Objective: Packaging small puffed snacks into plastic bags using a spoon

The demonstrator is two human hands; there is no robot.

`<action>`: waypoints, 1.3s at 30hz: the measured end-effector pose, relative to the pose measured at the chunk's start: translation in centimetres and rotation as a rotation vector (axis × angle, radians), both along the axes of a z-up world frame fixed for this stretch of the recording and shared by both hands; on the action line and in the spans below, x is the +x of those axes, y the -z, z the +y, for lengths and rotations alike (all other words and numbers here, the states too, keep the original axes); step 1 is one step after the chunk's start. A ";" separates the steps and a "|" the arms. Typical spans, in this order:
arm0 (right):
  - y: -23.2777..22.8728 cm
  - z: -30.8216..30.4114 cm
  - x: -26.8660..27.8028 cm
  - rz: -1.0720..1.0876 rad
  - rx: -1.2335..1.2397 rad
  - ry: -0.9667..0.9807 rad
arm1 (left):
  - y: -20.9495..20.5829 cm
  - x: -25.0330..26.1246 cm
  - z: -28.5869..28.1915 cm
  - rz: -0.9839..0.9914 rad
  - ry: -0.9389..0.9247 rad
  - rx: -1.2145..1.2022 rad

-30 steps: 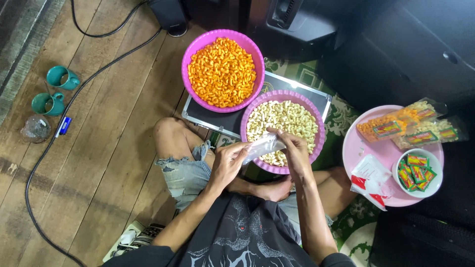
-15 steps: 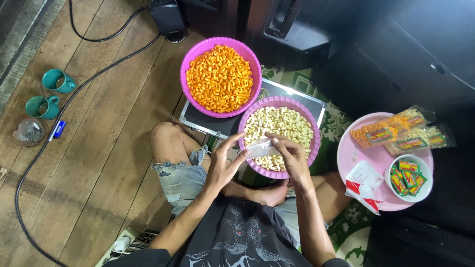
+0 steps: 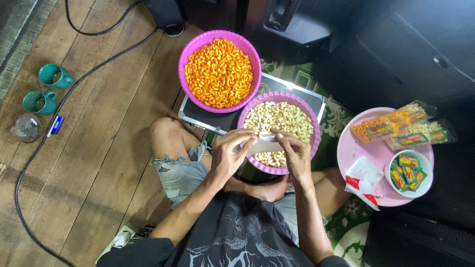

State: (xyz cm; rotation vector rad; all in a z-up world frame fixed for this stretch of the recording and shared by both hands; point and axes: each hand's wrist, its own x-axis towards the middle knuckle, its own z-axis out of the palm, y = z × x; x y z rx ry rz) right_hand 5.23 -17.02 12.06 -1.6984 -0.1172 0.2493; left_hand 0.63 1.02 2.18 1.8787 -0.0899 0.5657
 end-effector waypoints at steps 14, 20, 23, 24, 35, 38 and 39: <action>0.0 0.5 0.1 0.020 0.013 -0.055 | -1.5 0.7 -1.2 0.076 0.069 -0.114; -0.2 -1.2 1.1 -0.074 -0.072 -0.305 | -1.4 0.3 0.0 0.309 -0.044 -0.417; -0.7 -1.8 1.4 -0.100 -0.127 -0.432 | -0.1 0.7 0.6 0.406 -0.076 -0.596; -1.3 -1.8 1.5 -0.090 -0.149 -0.455 | 0.0 0.8 0.8 0.427 -0.079 -0.656; -0.5 -2.3 1.9 0.024 -0.080 -0.378 | 0.5 -1.7 0.3 0.785 0.250 -0.983; -0.3 -2.8 2.3 0.020 -0.094 -0.379 | 0.4 -1.8 0.1 0.748 0.297 -1.005; -0.3 -3.0 2.3 0.029 -0.093 -0.383 | -0.2 -1.7 0.0 0.733 0.274 -1.007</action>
